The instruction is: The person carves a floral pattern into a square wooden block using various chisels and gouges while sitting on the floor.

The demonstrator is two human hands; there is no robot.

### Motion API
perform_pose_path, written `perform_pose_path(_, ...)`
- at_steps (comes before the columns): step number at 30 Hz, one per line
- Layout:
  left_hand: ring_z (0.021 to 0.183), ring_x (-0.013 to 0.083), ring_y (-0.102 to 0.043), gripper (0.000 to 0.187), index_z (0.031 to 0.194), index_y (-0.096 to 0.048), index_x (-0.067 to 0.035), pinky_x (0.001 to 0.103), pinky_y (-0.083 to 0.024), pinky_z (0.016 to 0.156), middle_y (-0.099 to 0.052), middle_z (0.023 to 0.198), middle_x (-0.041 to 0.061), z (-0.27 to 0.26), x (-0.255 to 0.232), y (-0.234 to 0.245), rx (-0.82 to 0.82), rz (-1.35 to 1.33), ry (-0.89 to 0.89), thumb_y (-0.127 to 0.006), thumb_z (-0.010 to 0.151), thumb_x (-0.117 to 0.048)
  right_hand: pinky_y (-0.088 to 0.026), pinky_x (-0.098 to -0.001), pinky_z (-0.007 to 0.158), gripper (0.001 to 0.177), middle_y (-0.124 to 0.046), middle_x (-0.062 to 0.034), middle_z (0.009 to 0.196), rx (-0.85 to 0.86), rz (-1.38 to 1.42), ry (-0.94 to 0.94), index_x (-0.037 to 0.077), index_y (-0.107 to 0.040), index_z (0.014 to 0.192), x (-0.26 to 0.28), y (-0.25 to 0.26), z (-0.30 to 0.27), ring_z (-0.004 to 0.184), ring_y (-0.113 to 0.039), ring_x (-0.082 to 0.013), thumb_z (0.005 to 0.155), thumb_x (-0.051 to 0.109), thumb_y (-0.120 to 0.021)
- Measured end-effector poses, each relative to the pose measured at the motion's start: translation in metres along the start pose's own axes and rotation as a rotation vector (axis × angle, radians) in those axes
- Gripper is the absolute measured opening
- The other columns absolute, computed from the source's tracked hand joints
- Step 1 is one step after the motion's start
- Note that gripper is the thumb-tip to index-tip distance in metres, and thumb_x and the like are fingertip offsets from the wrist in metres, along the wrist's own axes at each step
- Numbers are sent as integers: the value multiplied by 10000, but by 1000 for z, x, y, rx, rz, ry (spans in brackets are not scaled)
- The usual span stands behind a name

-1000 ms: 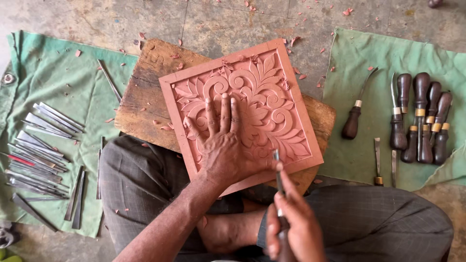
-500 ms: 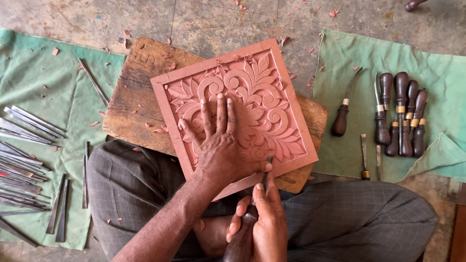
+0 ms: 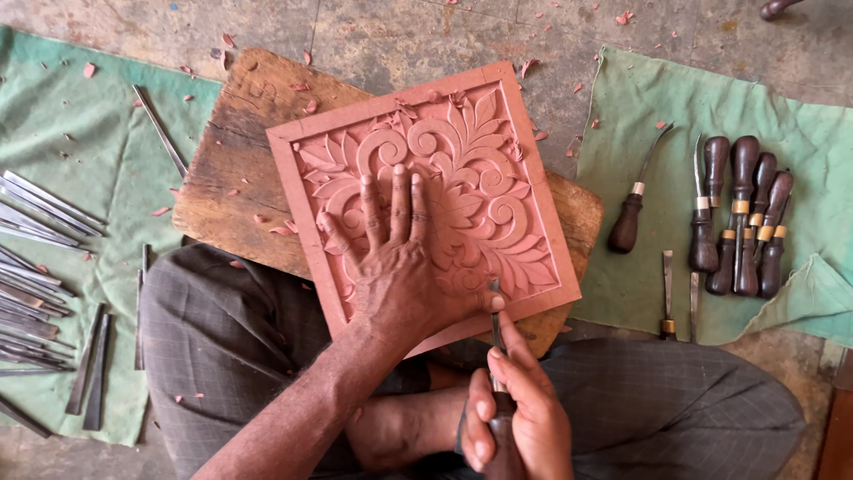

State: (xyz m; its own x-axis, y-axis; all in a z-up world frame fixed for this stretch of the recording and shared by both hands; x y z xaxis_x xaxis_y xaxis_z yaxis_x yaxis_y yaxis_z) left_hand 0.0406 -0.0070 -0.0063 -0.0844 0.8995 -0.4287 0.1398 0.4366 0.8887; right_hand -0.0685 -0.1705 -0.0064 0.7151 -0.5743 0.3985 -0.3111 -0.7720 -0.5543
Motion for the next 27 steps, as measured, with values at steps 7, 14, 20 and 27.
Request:
perform_pose_path(7,1524,474,70,1589,1592,-115,16,799,160,1056,-130,1671,224,-3,-7,-4,-117,23,3,-640,476,-987,-394,-340,263,675,-485,-91,532,102,-145,-147,258,-339,1635,41,17,2,276,-443,-199,978,149,-451)
perform_pose_path(14,1586,455,72,1505,1640,-148,2,749,208,1118,-146,1721,220,-5,-8,-9,-162,109,19,-550,619,-1028,-406,-297,310,644,-485,-82,534,212,-423,-102,197,-315,1609,77,21,5,308,-459,-161,990,175,-495)
perform_pose_path(20,1509,493,150,1637,1588,-70,43,766,227,1040,-57,1676,253,-2,-6,-8,-82,61,-13,-643,471,-1007,-413,-335,258,759,-511,-105,488,64,-332,-131,291,-312,1655,41,19,0,263,-486,-207,923,198,-490)
perform_pose_path(27,1495,494,158,1703,1572,-39,36,793,202,1019,-4,1674,225,0,-2,-6,38,-30,34,-782,368,-910,-402,-390,250,749,-506,-102,499,-226,-168,-16,366,-287,1643,-7,-11,-3,260,-473,-249,936,269,-513)
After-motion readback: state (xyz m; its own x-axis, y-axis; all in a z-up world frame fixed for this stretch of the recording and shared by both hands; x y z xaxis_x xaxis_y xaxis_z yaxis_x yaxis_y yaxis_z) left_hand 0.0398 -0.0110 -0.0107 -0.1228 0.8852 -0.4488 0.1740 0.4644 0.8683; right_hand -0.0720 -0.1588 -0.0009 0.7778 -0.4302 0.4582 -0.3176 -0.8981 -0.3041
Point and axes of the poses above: each hand's wrist, its own z-axis towards the middle knuckle, its own y-axis out of the back of the hand, x = y × z, the point moved 4 cm from there along z, towards the middle knuckle
